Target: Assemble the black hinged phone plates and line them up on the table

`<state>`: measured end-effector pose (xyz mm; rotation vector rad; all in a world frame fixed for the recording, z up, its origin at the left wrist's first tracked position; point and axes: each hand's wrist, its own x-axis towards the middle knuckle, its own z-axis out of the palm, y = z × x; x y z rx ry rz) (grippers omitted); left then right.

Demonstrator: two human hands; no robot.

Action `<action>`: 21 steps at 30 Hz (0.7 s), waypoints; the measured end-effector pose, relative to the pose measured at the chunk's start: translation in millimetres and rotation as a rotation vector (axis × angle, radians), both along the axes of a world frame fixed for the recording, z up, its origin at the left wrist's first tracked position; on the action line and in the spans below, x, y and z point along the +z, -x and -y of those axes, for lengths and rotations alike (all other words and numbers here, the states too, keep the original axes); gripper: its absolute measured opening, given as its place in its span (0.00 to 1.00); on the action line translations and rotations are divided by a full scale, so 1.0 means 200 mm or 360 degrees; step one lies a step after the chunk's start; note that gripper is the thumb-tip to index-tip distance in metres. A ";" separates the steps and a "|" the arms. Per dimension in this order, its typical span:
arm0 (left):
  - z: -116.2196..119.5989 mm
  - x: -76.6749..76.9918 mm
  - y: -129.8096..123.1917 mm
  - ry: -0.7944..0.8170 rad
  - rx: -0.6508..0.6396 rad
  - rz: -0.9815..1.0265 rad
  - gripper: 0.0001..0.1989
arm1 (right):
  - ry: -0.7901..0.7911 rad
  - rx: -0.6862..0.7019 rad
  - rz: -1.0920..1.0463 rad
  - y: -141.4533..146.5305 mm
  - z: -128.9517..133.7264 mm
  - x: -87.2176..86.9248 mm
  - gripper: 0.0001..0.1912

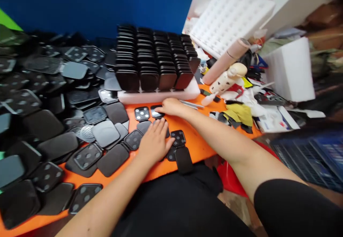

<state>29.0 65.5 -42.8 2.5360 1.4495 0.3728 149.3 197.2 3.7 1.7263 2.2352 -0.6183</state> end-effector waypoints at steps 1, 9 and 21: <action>-0.01 -0.01 0.00 -0.0001 -0.0010 -0.0004 0.31 | -0.0021 -0.0021 0.0023 0.00 0.00 0.01 0.16; -0.01 0.00 -0.01 -0.0029 -0.0041 -0.0072 0.31 | -0.0120 -0.0049 -0.0115 -0.41 0.29 0.22 0.16; -0.04 0.00 -0.03 -0.0011 -0.0048 -0.0141 0.31 | 0.0103 -0.0420 -0.0195 -0.92 0.76 0.15 0.10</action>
